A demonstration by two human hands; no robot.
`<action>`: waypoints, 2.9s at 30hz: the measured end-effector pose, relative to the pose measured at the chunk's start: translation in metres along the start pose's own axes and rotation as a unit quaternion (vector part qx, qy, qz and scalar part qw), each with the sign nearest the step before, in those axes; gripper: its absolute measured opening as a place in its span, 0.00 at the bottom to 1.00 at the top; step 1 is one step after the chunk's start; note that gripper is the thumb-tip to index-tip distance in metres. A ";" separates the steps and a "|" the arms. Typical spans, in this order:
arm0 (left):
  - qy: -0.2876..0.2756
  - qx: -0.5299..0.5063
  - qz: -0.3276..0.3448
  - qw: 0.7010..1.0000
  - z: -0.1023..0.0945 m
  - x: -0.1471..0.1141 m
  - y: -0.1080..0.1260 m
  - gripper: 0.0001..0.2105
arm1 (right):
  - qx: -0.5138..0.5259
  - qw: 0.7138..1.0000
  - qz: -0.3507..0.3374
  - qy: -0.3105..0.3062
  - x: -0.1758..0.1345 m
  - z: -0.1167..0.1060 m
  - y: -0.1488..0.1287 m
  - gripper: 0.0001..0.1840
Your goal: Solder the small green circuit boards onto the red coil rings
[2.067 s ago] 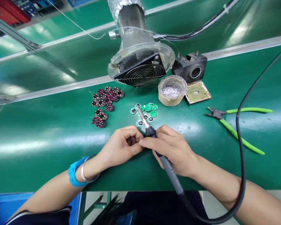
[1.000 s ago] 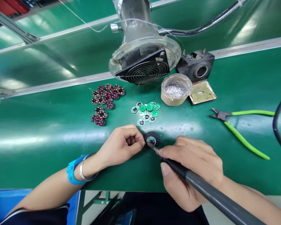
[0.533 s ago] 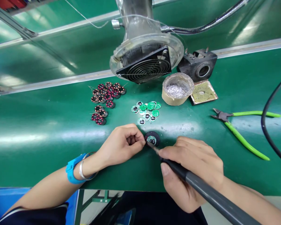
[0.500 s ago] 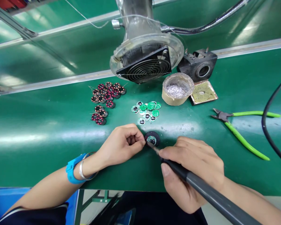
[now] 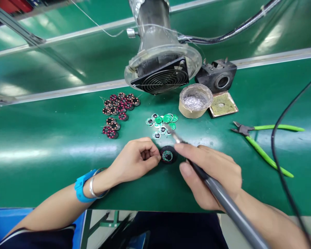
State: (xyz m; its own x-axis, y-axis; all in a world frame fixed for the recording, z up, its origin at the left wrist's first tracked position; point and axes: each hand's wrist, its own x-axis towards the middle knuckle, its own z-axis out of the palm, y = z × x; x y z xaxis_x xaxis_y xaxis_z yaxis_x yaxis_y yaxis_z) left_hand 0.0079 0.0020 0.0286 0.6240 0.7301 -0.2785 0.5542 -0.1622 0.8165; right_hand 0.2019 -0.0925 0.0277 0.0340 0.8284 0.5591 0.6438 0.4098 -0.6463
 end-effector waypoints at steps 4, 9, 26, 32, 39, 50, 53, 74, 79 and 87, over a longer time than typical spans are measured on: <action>0.004 -0.006 0.008 1.000 0.000 0.000 -0.001 0.04 | -0.044 0.995 -0.017 -0.091 0.000 0.013 0.009 0.17; -0.001 -0.030 0.031 0.999 0.001 0.000 -0.003 0.04 | -0.039 0.990 -0.036 -0.132 0.001 0.019 0.010 0.18; 0.042 0.057 0.213 0.974 0.010 0.000 -0.009 0.05 | 0.020 0.987 0.050 -0.154 0.001 0.006 0.015 0.20; 0.038 0.025 0.136 0.990 0.008 0.002 -0.004 0.03 | 0.014 0.989 0.033 -0.145 0.000 0.014 0.014 0.17; -0.054 -0.067 0.068 0.994 -0.006 0.008 -0.010 0.02 | 0.019 0.988 0.029 -0.153 0.001 0.019 0.014 0.20; -0.069 -0.072 0.047 0.994 -0.007 0.010 -0.012 0.01 | 0.015 0.987 0.036 -0.154 0.001 0.021 0.015 0.19; -0.064 -0.055 0.073 0.994 -0.007 0.010 -0.014 0.02 | 0.019 0.988 0.030 -0.152 0.000 0.022 0.016 0.19; 0.070 0.089 0.224 0.968 -0.046 -0.007 -0.016 0.08 | -0.055 0.985 -0.031 -0.158 -0.008 0.015 0.025 0.18; 0.010 0.173 0.170 0.970 -0.066 -0.029 -0.043 0.05 | -0.078 0.985 -0.040 -0.145 -0.007 0.016 0.023 0.15; -0.090 0.289 0.189 0.934 -0.042 -0.034 -0.028 0.29 | -0.062 0.988 -0.049 -0.132 -0.009 0.017 0.024 0.15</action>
State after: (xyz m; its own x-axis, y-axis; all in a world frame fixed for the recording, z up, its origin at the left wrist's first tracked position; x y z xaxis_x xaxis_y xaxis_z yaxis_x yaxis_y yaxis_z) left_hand -0.0521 0.0103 0.0364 0.8886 0.4340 -0.1488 0.4487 -0.7547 0.4786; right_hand 0.2043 -0.0834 -0.0014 -0.2229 0.8645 0.4506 0.7236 0.4564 -0.5178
